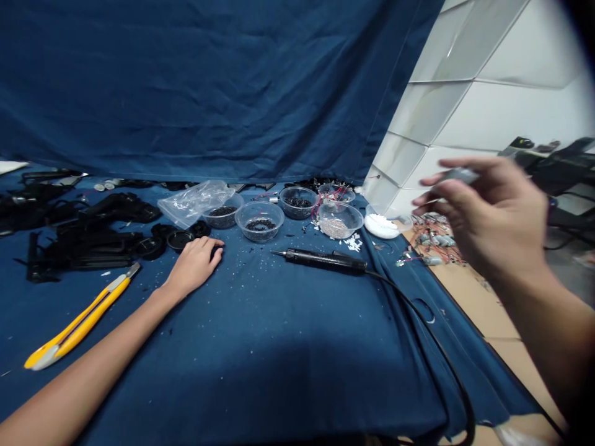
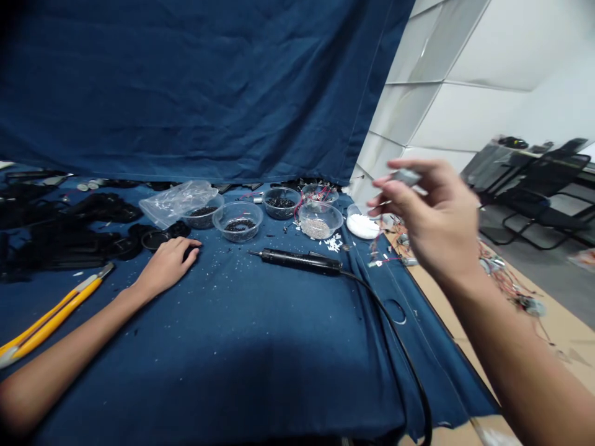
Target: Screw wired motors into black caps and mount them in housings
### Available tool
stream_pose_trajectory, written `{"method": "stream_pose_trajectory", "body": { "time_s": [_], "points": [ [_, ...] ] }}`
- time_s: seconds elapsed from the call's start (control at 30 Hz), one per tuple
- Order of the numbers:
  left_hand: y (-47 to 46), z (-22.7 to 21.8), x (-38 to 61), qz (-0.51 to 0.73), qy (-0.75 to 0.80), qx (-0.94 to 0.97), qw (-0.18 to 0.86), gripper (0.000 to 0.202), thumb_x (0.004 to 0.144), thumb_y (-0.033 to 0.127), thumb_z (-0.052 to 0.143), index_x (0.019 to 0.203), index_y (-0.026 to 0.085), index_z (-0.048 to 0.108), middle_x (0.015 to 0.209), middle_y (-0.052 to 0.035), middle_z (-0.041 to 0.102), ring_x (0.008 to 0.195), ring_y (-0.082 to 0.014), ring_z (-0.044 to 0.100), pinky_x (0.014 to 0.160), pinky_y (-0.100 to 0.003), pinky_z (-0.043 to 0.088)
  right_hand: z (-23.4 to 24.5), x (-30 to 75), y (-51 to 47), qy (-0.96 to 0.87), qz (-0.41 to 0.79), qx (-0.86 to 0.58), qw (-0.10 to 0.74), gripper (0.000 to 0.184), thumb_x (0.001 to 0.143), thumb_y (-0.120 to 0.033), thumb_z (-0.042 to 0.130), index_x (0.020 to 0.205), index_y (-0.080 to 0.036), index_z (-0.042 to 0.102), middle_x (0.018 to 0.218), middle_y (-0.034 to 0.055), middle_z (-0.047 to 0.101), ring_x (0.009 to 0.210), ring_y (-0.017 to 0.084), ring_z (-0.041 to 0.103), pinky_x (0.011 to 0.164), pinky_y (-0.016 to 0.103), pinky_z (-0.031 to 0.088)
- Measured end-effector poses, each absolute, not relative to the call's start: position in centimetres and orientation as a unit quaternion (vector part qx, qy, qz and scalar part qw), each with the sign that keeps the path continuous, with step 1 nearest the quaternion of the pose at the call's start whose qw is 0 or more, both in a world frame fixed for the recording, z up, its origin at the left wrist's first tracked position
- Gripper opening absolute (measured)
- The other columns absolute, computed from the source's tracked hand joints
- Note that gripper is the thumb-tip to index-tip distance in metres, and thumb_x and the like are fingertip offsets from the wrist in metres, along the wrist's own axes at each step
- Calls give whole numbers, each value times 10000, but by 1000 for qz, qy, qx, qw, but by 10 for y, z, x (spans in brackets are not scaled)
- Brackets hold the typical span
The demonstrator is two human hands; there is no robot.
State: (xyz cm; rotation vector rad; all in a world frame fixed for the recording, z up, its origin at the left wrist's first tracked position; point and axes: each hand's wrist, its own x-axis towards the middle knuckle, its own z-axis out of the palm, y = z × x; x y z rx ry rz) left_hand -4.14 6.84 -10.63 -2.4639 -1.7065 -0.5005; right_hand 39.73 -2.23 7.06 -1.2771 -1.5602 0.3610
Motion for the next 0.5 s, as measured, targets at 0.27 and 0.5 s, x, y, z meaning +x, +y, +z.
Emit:
{"method": "stream_pose_trajectory", "body": {
  "time_s": [0.27, 0.5],
  "points": [
    [61, -98, -29, -177, -542, -820, 60, 334, 967, 334, 344, 1135, 147, 562, 1107, -117, 612, 1069, -271, 540, 942, -417, 389, -10, 372, 4, -628, 436, -535, 359, 430, 748, -495, 701, 1043, -222, 551, 918, 45, 667, 792, 216, 679, 785, 422, 572],
    [-2, -71, 100, -259, -405, -841, -248, 428, 914, 446, 530, 1264, 210, 458, 1071, -66, 630, 1001, -212, 582, 899, -371, 441, -53, 344, -14, -770, 315, -510, 216, 384, 811, -432, 643, 1119, -240, 520, 915, 32, 661, 829, 202, 635, 797, 385, 518]
  ]
}}
